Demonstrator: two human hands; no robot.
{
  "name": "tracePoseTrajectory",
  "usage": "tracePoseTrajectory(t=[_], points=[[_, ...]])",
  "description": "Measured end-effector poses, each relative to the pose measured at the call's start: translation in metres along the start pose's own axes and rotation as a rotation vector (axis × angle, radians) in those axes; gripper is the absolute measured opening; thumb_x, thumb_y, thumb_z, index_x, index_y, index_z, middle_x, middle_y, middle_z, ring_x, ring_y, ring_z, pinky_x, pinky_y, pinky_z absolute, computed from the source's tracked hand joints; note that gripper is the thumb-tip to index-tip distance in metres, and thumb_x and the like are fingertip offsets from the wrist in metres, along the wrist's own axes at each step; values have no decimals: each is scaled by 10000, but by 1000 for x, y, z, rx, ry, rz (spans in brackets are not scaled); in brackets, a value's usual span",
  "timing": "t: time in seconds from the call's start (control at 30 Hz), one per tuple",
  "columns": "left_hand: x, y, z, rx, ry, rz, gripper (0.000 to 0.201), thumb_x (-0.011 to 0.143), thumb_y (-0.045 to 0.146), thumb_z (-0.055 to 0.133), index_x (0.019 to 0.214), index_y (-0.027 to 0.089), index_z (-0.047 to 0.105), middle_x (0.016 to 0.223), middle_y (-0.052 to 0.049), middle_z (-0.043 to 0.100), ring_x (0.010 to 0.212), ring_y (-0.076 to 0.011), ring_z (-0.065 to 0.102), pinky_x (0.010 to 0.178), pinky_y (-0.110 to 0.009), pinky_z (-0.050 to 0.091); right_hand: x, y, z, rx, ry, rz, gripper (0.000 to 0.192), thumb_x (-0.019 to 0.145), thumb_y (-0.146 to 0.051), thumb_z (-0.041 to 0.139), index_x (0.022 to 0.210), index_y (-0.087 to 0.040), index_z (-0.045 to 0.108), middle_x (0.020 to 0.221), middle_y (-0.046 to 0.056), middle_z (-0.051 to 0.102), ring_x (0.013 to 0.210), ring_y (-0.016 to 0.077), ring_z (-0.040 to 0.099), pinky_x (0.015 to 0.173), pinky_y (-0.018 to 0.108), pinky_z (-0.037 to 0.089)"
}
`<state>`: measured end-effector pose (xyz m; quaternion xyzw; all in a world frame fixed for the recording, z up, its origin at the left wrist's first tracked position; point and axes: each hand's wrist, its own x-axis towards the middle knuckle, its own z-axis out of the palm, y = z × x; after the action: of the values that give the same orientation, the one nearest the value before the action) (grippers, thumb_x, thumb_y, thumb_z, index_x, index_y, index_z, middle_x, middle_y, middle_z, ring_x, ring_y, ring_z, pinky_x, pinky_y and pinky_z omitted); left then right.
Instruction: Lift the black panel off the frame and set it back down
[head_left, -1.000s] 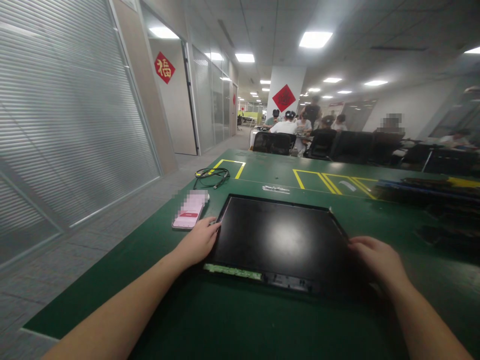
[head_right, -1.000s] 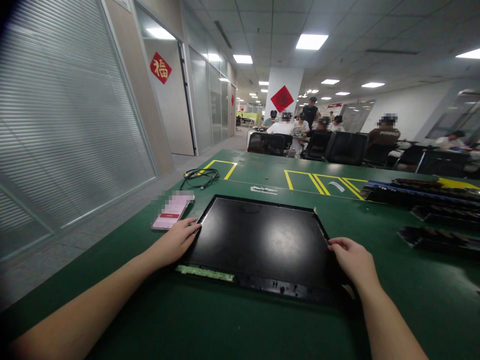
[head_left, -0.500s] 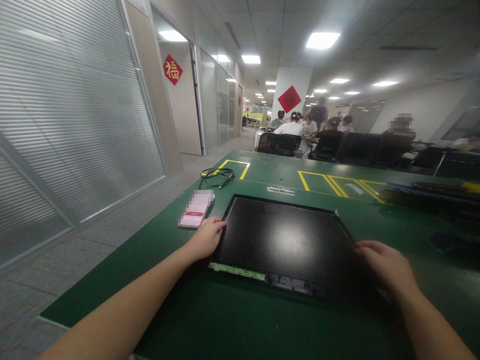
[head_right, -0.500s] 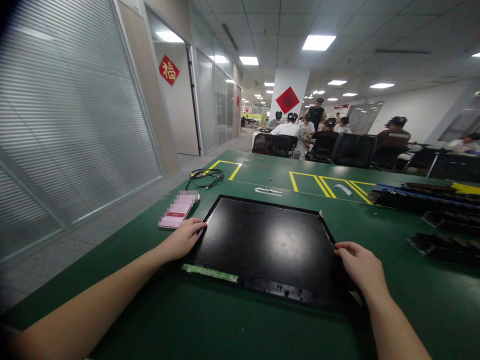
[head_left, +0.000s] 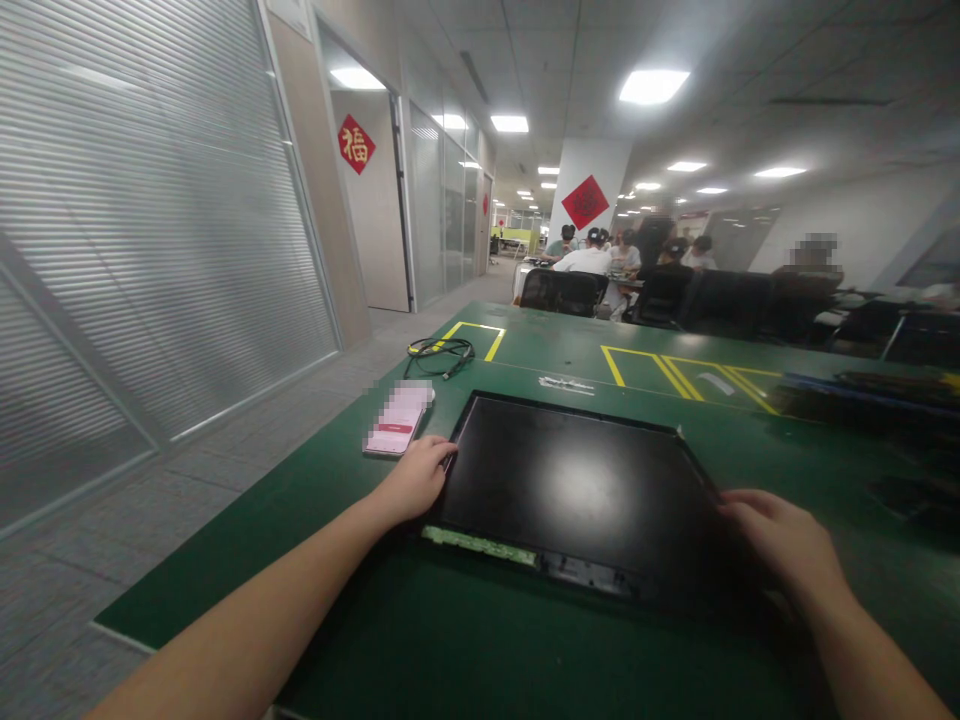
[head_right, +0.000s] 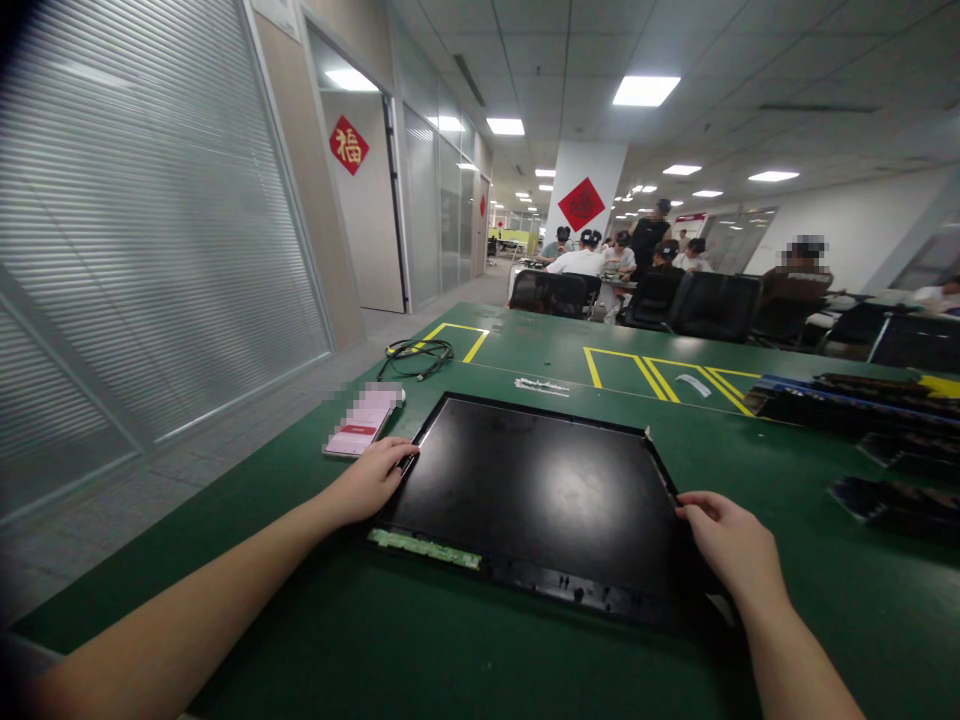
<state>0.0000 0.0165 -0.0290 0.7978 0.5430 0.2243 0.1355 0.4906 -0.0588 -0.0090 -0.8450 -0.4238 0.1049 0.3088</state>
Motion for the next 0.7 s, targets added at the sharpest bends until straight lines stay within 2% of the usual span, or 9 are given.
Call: tracePoseTrajectory(t=[0.2,0.33,0.5,0.7], points=[[0,0,0,-35,8,3,605,853,109,501,1442,189,610,1457,-132,668,1421,-324,544,1217,-506,403,3,1,1,-19,-2,-22,255,709,-414,592,776,-270,791,835,88,793,842,332,693,735,422,504],[-1,0,-2,-70,-1,15,580,880,132,472,1436,206,622,1464,-99,673,1395,-287,581,1205,-456,431,2,-2,1,-36,-15,-15,249,712,-398,583,773,-270,786,857,87,795,895,340,693,767,420,502],[-2,-1,-5,-147,3,-3,584,853,139,473,1408,205,642,1460,-76,680,1370,-272,606,1186,-447,451,1,-4,-1,-38,-36,-2,268,717,-395,575,797,-264,794,889,88,799,921,342,691,790,424,499],[-4,2,-10,-281,11,-72,575,860,168,472,1410,195,637,1435,-77,695,1324,-300,639,1148,-481,479,3,-1,1,-42,-25,-20,270,719,-406,573,780,-266,795,880,85,798,899,338,692,774,424,497]])
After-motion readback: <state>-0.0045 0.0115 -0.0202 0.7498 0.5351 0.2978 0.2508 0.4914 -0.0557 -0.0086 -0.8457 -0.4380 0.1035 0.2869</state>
